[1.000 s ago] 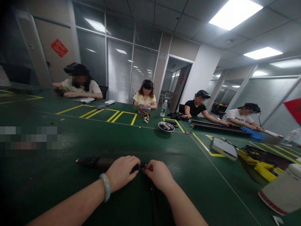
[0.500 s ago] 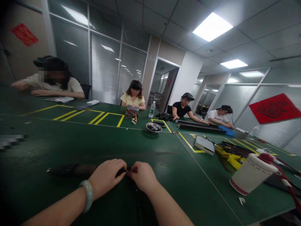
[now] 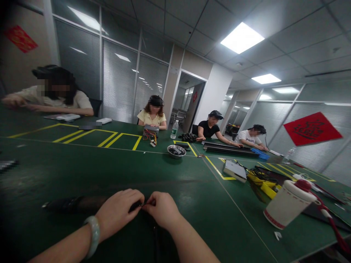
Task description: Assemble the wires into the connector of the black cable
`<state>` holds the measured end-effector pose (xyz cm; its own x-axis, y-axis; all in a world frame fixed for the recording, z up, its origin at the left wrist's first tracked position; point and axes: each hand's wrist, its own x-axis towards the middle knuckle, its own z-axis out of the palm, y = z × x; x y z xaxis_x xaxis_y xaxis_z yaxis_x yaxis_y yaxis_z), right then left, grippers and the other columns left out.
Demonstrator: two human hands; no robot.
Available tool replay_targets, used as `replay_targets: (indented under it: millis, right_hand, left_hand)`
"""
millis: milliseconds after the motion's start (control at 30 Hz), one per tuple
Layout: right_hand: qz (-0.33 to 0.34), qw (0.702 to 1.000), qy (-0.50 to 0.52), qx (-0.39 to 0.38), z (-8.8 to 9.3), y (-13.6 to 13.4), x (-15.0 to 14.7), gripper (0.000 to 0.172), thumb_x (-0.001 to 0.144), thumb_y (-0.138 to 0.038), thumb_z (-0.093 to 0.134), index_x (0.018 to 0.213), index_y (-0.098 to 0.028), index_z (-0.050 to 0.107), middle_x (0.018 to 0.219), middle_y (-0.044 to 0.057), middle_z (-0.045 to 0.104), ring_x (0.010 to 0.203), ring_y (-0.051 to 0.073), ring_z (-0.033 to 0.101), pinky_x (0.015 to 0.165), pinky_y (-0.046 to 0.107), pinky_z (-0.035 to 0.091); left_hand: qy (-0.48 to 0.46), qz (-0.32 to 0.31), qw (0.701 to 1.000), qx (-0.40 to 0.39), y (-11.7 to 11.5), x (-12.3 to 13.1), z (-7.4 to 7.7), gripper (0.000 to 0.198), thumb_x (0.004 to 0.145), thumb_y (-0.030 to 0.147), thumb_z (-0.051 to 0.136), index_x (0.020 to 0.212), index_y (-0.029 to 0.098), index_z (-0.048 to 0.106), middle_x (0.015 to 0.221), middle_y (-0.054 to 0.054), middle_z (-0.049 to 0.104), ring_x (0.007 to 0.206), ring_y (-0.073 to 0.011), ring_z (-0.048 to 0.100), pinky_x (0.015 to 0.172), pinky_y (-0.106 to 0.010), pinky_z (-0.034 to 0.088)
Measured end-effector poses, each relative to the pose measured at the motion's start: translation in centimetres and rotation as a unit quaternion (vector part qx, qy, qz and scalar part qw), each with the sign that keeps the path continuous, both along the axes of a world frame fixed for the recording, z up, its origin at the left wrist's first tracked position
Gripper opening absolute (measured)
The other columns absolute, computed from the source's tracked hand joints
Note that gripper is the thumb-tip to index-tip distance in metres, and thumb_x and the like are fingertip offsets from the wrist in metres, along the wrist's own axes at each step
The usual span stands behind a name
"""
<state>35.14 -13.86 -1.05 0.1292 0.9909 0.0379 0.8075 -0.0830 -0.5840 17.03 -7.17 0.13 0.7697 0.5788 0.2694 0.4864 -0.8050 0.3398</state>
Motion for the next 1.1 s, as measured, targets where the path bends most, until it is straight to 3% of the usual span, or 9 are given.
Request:
replay_targets:
  millis: [333, 500, 633, 867, 1100]
  right_hand:
    - [-0.007, 0.995, 0.098, -0.034, -0.2, 0.0, -0.7, 0.011, 0.078, -0.026, 0.067, 0.086, -0.018, 0.067, 0.073, -0.001, 0.069, 0.065, 0.011, 0.061, 0.056, 0.018, 0.038]
    - [-0.011, 0.994, 0.082, -0.066, 0.6, -0.5, -0.2, 0.015, 0.079, -0.031, 0.065, 0.083, -0.017, 0.07, 0.07, 0.0, 0.07, 0.061, 0.011, 0.06, 0.052, 0.018, 0.035]
    - [-0.006, 0.995, 0.08, -0.055, 0.6, -0.5, 0.0, 0.015, 0.08, -0.03, 0.061, 0.081, -0.018, 0.07, 0.07, 0.0, 0.07, 0.059, 0.011, 0.059, 0.051, 0.018, 0.035]
    - [-0.032, 0.996, 0.085, 0.015, -1.1, 0.5, -0.5, 0.012, 0.082, -0.025, 0.058, 0.082, -0.018, 0.067, 0.072, 0.001, 0.069, 0.063, 0.011, 0.06, 0.054, 0.019, 0.037]
    - [-0.002, 0.993, 0.115, -0.017, -0.8, 0.6, 0.3, 0.013, 0.082, -0.028, 0.06, 0.085, -0.017, 0.066, 0.072, 0.001, 0.068, 0.062, 0.011, 0.058, 0.054, 0.019, 0.038]
  left_hand:
    - [0.0, -0.021, 1.0, 0.008, 0.3, -0.1, -0.4, 0.011, 0.085, 0.022, 0.051, 0.085, 0.026, 0.061, 0.091, 0.003, 0.062, 0.088, -0.0178, 0.053, 0.075, -0.031, 0.036]
    - [-0.008, -0.016, 1.0, -0.002, 0.6, 0.1, -0.9, 0.012, 0.085, 0.025, 0.051, 0.087, 0.026, 0.062, 0.092, 0.001, 0.063, 0.089, -0.0189, 0.054, 0.076, -0.032, 0.036]
    - [-0.017, -0.013, 1.0, -0.009, 0.8, 0.1, -1.2, 0.012, 0.085, 0.026, 0.052, 0.088, 0.027, 0.063, 0.092, 0.002, 0.064, 0.088, -0.0187, 0.054, 0.076, -0.032, 0.036]
    - [-0.012, 0.003, 1.0, -0.02, 1.1, 0.3, -0.9, 0.015, 0.086, 0.027, 0.049, 0.091, 0.027, 0.063, 0.094, 0.001, 0.064, 0.088, -0.0185, 0.055, 0.077, -0.032, 0.037]
    - [-0.019, -0.007, 0.999, -0.026, 1.4, 0.1, -1.2, 0.013, 0.084, 0.028, 0.054, 0.093, 0.029, 0.063, 0.099, 0.003, 0.065, 0.092, -0.0192, 0.056, 0.079, -0.033, 0.039]
